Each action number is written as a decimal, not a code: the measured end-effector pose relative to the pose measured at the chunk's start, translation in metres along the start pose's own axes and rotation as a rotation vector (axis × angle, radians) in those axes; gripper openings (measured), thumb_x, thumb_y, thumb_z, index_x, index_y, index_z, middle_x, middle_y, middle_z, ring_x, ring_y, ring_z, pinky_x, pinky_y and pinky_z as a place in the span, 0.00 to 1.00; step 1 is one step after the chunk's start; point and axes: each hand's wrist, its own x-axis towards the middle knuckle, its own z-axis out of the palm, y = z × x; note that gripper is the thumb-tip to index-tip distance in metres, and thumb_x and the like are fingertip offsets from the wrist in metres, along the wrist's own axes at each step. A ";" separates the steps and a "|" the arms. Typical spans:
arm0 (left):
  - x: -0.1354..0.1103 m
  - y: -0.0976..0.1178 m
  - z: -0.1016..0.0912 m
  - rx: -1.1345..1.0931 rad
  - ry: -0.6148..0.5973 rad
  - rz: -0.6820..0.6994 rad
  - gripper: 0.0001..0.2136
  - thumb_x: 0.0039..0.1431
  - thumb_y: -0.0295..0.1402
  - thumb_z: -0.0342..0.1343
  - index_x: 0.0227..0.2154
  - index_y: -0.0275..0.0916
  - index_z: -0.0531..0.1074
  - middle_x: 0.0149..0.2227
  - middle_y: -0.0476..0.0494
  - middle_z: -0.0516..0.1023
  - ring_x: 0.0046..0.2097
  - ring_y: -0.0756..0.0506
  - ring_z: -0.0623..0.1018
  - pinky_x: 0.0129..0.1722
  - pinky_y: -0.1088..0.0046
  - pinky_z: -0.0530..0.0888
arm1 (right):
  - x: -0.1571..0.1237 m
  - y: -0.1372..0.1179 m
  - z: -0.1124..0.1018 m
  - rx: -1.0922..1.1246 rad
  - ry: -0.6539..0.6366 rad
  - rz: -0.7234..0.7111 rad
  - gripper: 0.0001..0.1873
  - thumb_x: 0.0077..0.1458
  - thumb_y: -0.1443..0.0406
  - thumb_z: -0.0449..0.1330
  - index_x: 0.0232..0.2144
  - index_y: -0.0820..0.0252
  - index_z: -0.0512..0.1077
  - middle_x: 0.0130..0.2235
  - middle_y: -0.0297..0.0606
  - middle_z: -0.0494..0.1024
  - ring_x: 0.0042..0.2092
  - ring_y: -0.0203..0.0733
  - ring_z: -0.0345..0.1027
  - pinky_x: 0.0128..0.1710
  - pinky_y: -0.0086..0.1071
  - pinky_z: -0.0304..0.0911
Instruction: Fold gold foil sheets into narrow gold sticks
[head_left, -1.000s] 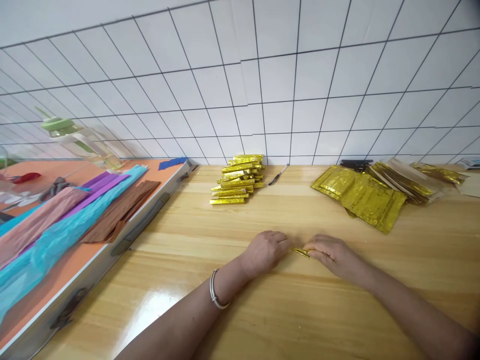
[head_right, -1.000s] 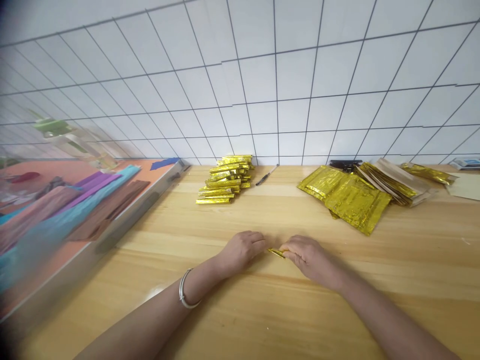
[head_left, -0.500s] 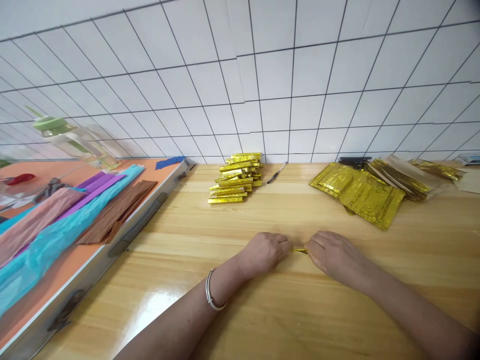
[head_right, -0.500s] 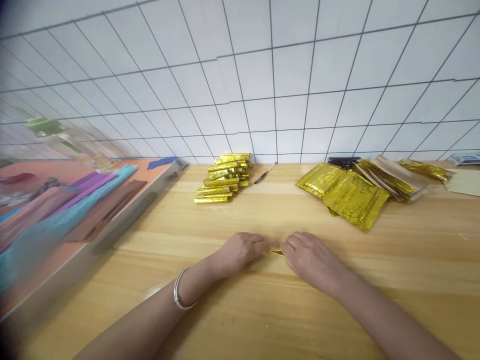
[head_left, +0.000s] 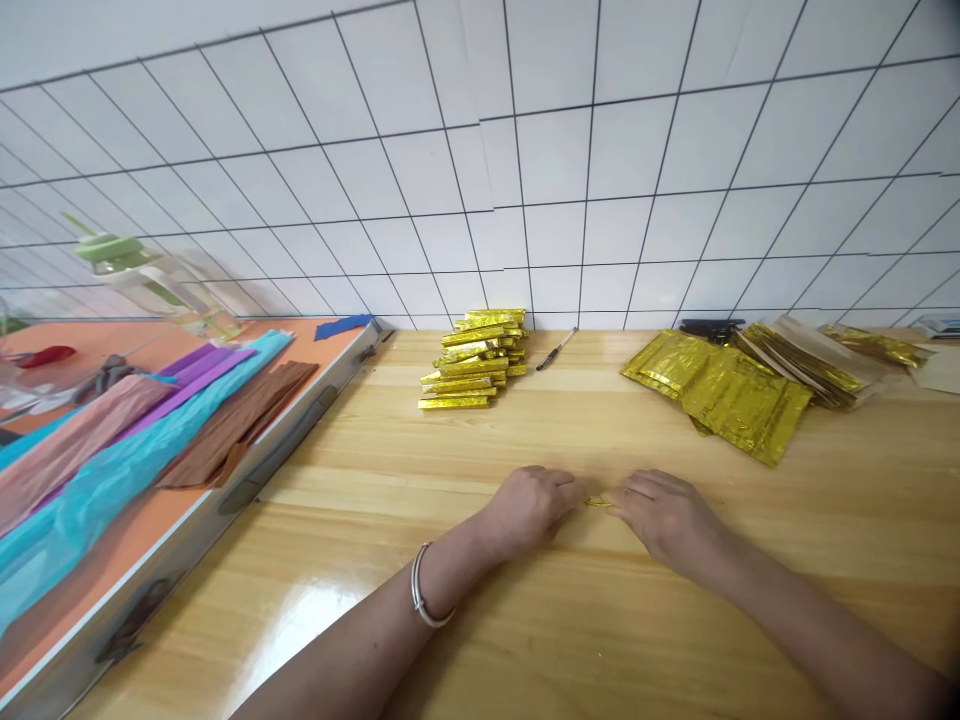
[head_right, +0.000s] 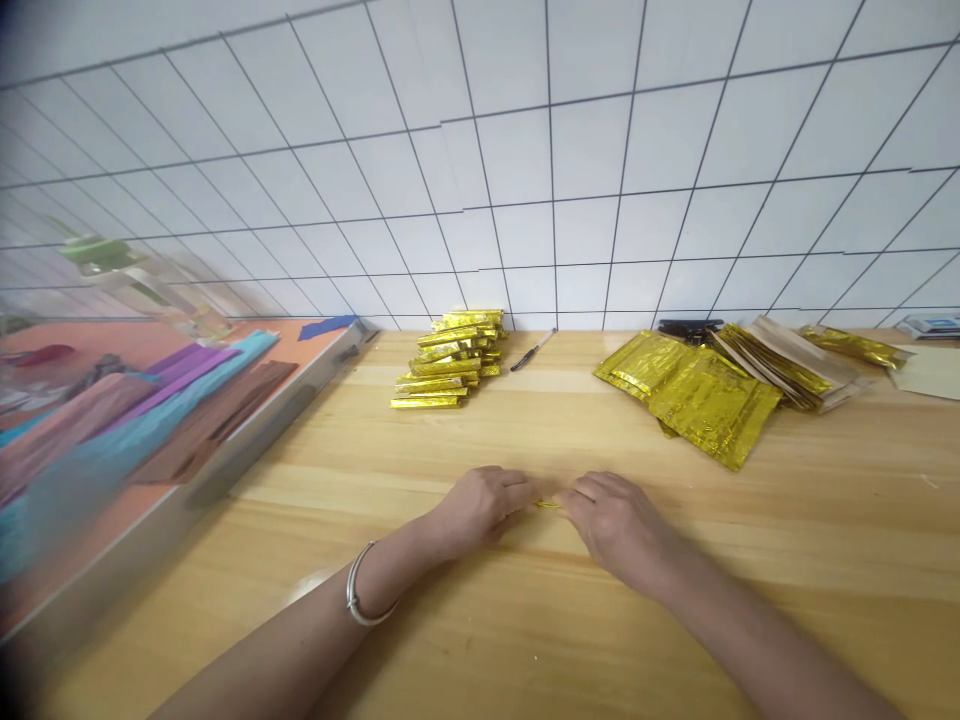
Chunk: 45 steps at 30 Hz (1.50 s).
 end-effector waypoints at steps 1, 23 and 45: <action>0.000 -0.002 -0.002 0.003 0.020 -0.017 0.11 0.59 0.27 0.44 0.42 0.40 0.67 0.34 0.45 0.73 0.37 0.47 0.73 0.36 0.73 0.67 | 0.000 0.001 -0.001 0.005 0.015 0.004 0.11 0.59 0.68 0.49 0.36 0.58 0.72 0.28 0.37 0.73 0.31 0.38 0.65 0.33 0.32 0.61; -0.001 0.009 -0.005 0.107 0.147 0.004 0.09 0.57 0.23 0.46 0.35 0.38 0.69 0.29 0.46 0.71 0.32 0.48 0.70 0.33 0.73 0.64 | 0.004 -0.007 0.010 -0.027 -0.013 0.074 0.11 0.60 0.69 0.46 0.32 0.59 0.68 0.28 0.37 0.73 0.31 0.38 0.65 0.32 0.31 0.57; -0.010 -0.024 -0.010 0.009 0.227 -0.100 0.09 0.59 0.26 0.46 0.37 0.38 0.71 0.31 0.45 0.75 0.33 0.48 0.72 0.36 0.73 0.66 | 0.002 0.005 0.011 0.060 -0.065 0.237 0.13 0.60 0.65 0.45 0.35 0.58 0.68 0.33 0.39 0.77 0.34 0.40 0.71 0.33 0.31 0.64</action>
